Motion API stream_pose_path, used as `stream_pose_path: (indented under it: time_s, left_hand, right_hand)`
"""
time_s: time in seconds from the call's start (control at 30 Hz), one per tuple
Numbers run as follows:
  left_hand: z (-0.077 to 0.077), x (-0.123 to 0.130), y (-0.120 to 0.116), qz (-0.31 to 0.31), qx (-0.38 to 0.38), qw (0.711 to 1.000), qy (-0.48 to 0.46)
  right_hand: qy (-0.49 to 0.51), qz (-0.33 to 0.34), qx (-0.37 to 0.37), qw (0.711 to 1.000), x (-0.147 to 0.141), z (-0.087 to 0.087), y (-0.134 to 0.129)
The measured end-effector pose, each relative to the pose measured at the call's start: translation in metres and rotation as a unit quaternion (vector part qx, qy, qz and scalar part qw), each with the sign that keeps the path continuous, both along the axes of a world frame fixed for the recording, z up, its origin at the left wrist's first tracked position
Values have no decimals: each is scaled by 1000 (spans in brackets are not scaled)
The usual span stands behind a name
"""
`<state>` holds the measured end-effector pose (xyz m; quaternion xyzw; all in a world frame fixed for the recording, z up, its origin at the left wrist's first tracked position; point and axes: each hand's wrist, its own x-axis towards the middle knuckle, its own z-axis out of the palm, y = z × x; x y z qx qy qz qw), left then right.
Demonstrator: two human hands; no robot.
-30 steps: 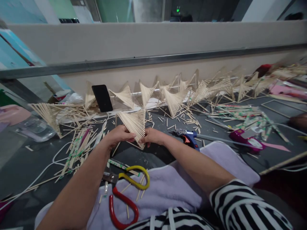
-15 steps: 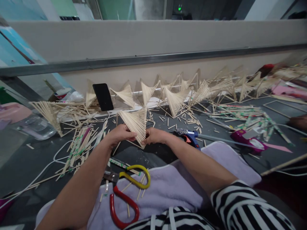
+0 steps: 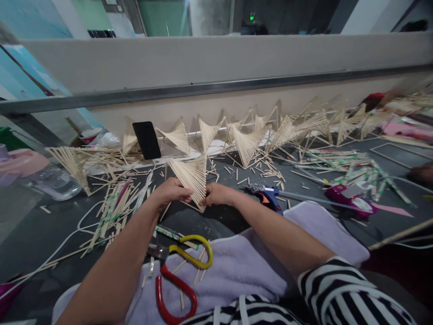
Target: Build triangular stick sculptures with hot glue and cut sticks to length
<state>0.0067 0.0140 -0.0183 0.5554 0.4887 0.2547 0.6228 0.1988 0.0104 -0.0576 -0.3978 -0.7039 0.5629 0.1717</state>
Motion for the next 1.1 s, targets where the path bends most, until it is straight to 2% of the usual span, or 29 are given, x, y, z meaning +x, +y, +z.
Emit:
stream_pose_path:
  time_s: [0.3,0.47,0.87,1.1]
  left_hand:
    - [6,-4,-1,-35,-1,999,-24]
    - [7,0,1,39,2,996,-83]
    - [3,11,-4,81,33,992,-91]
    - [4,15,-5,112,14,988,-107]
  right_hand:
    - [-22,-3,18,1000,0,-5,2]
    - [-19,0,23,1000,-1,-11,5]
    - [-9,2,22,1000,0,-8,4]
    - [-12,1,10,1000,0,-5,3]
